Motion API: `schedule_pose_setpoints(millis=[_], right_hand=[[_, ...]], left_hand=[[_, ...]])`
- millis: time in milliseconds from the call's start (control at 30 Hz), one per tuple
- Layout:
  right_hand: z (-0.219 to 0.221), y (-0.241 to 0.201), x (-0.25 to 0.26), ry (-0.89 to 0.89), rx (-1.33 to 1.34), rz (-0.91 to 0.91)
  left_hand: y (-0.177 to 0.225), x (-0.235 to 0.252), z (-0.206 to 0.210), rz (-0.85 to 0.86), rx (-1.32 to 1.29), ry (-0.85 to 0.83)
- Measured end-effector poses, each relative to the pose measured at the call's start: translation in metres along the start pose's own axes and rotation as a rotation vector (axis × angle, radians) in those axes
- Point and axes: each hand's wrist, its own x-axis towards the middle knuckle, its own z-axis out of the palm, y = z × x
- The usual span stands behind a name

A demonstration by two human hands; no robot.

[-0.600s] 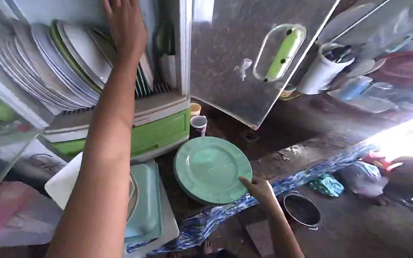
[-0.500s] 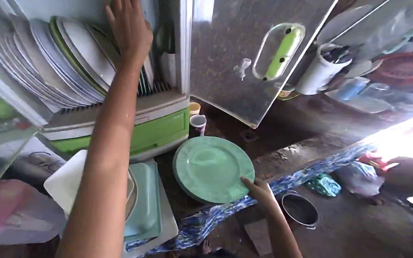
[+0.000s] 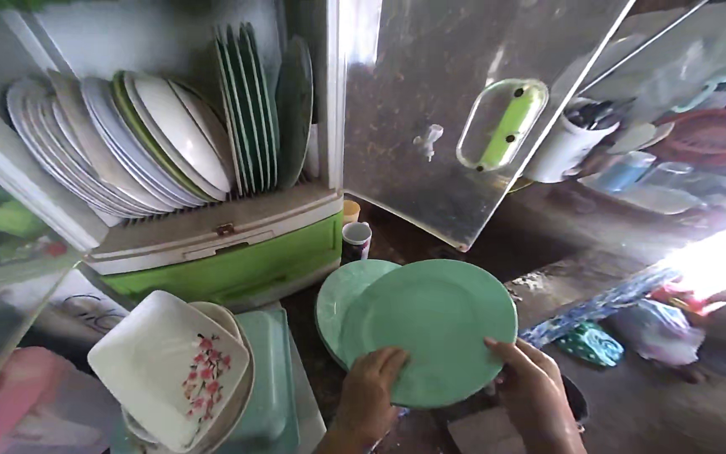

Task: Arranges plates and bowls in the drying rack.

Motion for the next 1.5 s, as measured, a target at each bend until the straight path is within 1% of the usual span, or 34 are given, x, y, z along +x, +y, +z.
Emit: schedule_pose_setpoints(millis=[33,67,100,133,200,267,300,333,367,400,467,533,567,633,733,767,833,900,1000,1067,1133,1233,1367,1433,1500], right_hand=[[0.003,-0.001,-0.004,-0.044,-0.01,0.0],[0.005,-0.002,-0.007,-0.121,-0.038,-0.018],[0.003,-0.005,-0.009,-0.221,-0.088,-0.052],[0.0,-0.01,-0.01,-0.321,-0.151,-0.105],[-0.01,-0.028,-0.008,-0.466,-0.258,-0.276],[-0.02,-0.052,-0.001,-0.534,-0.255,-0.484],[-0.02,-0.064,0.005,-0.571,-0.213,-0.588],[-0.016,-0.076,0.013,-0.603,-0.173,-0.688],[-0.006,-0.086,0.019,-0.606,-0.159,-0.752],[0.011,-0.093,0.023,-0.579,-0.18,-0.768],[0.059,-0.1,0.028,-0.538,-0.312,-0.676],[0.116,-0.101,0.049,-0.606,-0.45,-0.54],[0.146,-0.1,0.064,-0.64,-0.477,-0.493],[0.205,-0.096,0.096,-0.649,-0.474,-0.465],[0.28,-0.097,0.131,-0.542,-0.511,-0.51],[0.296,-0.099,0.139,-0.494,-0.569,-0.529],[0.31,-0.109,0.143,-0.429,-0.682,-0.551],[0.301,-0.118,0.132,-0.373,-0.727,-0.596],[0.253,-0.124,0.098,-0.271,-0.763,-0.74],[0.205,-0.109,0.068,-0.192,-0.761,-0.848],[0.158,-0.086,0.043,-0.069,-0.725,-0.948],[0.1,-0.053,0.014,0.128,-0.73,-1.1],[0.045,-0.023,-0.014,0.254,-0.817,-1.114],[0.021,-0.01,-0.025,0.252,-0.868,-1.091],[-0.002,0.001,-0.033,0.259,-0.898,-1.057]], left_hand=[[-0.01,-0.001,0.008,0.076,0.102,0.205],[-0.019,0.001,0.008,0.165,0.184,0.352],[-0.026,0.002,0.002,0.248,0.236,0.436],[-0.031,0.001,-0.006,0.316,0.264,0.478],[-0.031,-0.004,-0.024,0.397,0.278,0.519],[-0.02,-0.017,-0.046,0.385,0.188,0.562],[-0.012,-0.026,-0.055,0.342,0.102,0.59],[-0.002,-0.037,-0.063,0.271,-0.007,0.62],[0.009,-0.048,-0.069,0.178,-0.111,0.67],[0.018,-0.059,-0.072,0.077,-0.216,0.739],[0.031,-0.073,-0.076,-0.081,-0.43,0.906],[0.045,-0.074,-0.082,-0.139,-0.586,1.077],[0.05,-0.073,-0.085,-0.147,-0.605,1.151],[0.049,-0.07,-0.093,-0.096,-0.554,1.257],[0.037,-0.054,-0.109,-0.003,-0.383,1.375],[0.032,-0.045,-0.115,0.032,-0.337,1.423],[0.023,-0.026,-0.128,0.102,-0.259,1.476],[0.022,-0.007,-0.146,0.132,-0.228,1.503],[0.017,0.022,-0.168,0.2,-0.217,1.498],[0.014,0.042,-0.177,0.252,-0.206,1.476],[0.01,0.063,-0.183,0.306,-0.166,1.438],[0.002,0.102,-0.19,0.323,-0.101,1.399],[-0.016,0.171,-0.199,0.269,0.057,1.462],[-0.031,0.198,-0.201,0.184,0.191,1.419],[-0.046,0.222,-0.206,0.094,0.27,1.382]])
